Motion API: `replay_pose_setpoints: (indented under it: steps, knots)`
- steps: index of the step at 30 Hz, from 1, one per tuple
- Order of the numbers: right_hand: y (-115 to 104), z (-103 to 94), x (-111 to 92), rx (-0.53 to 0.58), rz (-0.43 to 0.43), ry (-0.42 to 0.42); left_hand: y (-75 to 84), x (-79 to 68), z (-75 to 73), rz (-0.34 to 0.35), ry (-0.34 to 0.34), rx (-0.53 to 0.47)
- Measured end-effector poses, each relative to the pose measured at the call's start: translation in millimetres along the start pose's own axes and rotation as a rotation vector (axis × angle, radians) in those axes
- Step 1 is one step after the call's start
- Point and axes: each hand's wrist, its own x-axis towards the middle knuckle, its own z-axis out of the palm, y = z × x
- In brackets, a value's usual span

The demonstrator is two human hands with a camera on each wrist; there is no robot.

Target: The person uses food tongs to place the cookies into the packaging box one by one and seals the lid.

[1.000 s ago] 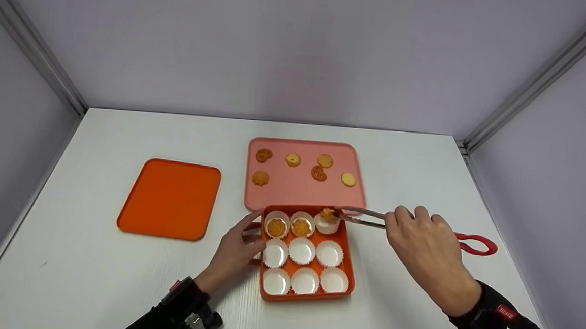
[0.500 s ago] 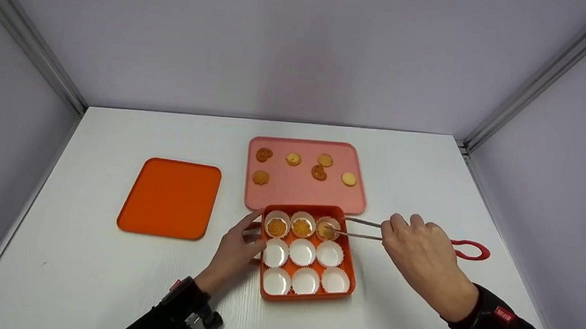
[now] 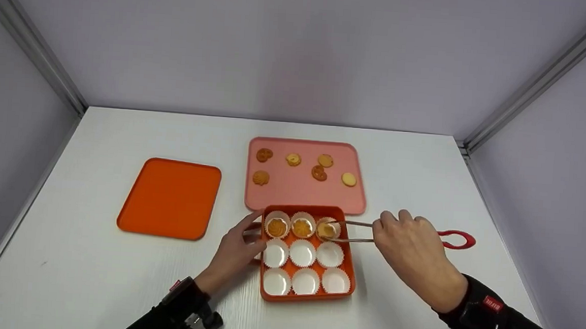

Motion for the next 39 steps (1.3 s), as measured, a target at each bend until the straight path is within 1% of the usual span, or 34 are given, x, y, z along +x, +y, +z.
replay_pose_setpoints:
  steps: [5, 10, 14, 18, 20, 23, 26, 30, 32, 35, 37, 39]
  knots:
    - [-3, 4.2, 2, -0.02, 0.001, 0.035, -1.3, 0.3, 0.0, -0.011, -0.011, -0.034]
    - [-4, 4.6, 2, -0.02, 0.008, 0.063, -0.3, 0.2, 0.5, -0.024, -0.005, -0.053]
    - [-4, 3.4, 1, -0.014, 0.012, 0.036, 1.3, -0.3, 0.8, 0.002, 0.004, -0.038]
    - [-5, 5.6, 1, -0.02, 0.007, 0.004, 1.6, -1.1, 0.7, 0.03, -0.003, -0.047]
    - [-6, 6.5, 1, -0.025, 0.004, -0.004, 1.4, -1.3, 0.5, 0.034, -0.008, -0.057]
    - [-5, 7.3, 1, -0.022, 0.003, -0.004, 0.6, -0.6, 0.8, 0.023, -0.007, -0.048]
    - [0, 6.4, -1, 0.01, 0.012, 0.019, -0.3, 0.3, 1.1, 0.0, -0.004, -0.045]
    - [13, 7.7, -1, 0.084, 0.052, 0.098, -0.9, 1.0, 0.8, -0.021, -0.009, -0.055]
    - [21, 13.7, 2, 0.122, 0.076, 0.15, -1.0, 1.7, 0.9, -0.031, -0.006, -0.06]
    - [32, 30.3, 8, 0.18, 0.114, 0.206, -1.0, 1.9, 0.8, -0.034, -0.002, -0.056]
    - [39, 44.5, 12, 0.226, 0.145, 0.219, -0.9, 1.6, 0.9, -0.037, -0.004, -0.054]
    - [45, 58.1, 16, 0.281, 0.184, 0.213, -1.0, 1.2, 1.2, -0.029, -0.011, -0.052]
